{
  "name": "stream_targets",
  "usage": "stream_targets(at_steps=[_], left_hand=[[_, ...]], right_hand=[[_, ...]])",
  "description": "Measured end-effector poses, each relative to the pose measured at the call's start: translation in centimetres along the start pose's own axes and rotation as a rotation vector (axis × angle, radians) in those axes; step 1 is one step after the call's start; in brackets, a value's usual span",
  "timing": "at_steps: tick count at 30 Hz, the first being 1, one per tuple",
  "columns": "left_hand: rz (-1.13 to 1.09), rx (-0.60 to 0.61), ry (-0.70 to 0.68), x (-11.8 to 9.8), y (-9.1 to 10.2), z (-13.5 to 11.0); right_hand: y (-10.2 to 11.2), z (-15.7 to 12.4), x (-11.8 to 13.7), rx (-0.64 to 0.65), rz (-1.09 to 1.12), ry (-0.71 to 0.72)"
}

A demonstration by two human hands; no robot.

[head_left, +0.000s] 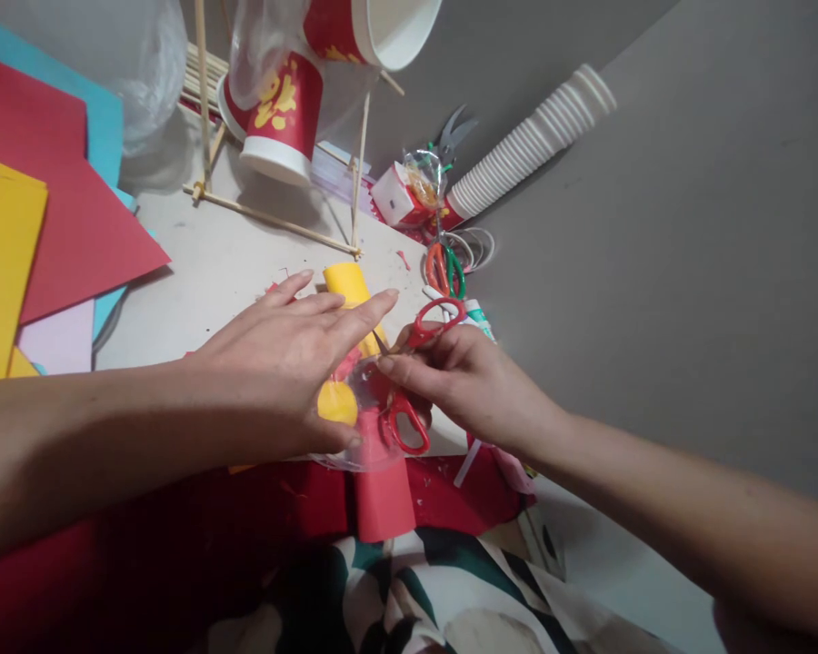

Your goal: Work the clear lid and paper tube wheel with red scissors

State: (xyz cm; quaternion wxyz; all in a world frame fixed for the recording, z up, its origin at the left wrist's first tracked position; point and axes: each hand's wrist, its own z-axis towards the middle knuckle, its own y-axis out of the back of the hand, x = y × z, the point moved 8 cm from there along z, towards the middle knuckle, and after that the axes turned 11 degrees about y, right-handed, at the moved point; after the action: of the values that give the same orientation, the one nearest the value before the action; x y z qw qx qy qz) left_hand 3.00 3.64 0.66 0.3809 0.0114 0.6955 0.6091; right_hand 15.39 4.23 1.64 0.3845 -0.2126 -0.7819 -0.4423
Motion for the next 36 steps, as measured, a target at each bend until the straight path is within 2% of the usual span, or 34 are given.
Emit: stream_targets(at_steps=[9,15,20,23,25,27,31,32,34,36], left_hand=[[0.088,-0.09,-0.082,-0.3,1.1,-1.2],[0.096,-0.338,-0.227,-4.1,4.0,-4.0],[-0.114,-0.429,-0.276,-6.8,7.3,-6.7],[-0.277,-0.395,-0.27,-7.4,8.8,-7.2],[-0.334,-0.361,-0.251,-7.5,9.1,-7.1],[-0.359,-0.382,-0.215,-7.1,9.3,-7.1],[-0.394,-0.496,0.03,-4.2,9.0,-6.3],[-0.43,-0.477,0.106,-3.4,8.5,-5.8],[-0.556,-0.364,0.224,-2.0,7.0,-4.8],[-0.656,-0.264,0.279,-1.5,5.7,-3.9]], right_hand=[[-0.3,-0.1,-1.2,-0.055,0.164,0.104],[0.1,-0.1,-1.4,-0.124,0.301,0.1],[1.0,-0.6,-1.7,-0.227,0.409,0.136],[2.4,-1.1,-1.6,-0.397,0.526,0.234],[3.4,-1.6,-1.4,-0.528,0.591,0.319],[4.2,-2.2,-1.1,-0.635,0.638,0.398],[5.1,-3.3,-0.6,-0.8,0.697,0.543],[5.3,-3.6,-0.5,-0.837,0.692,0.572],[5.4,-4.2,-0.3,-0.898,0.659,0.628],[5.3,-4.6,0.0,-0.924,0.62,0.687]])
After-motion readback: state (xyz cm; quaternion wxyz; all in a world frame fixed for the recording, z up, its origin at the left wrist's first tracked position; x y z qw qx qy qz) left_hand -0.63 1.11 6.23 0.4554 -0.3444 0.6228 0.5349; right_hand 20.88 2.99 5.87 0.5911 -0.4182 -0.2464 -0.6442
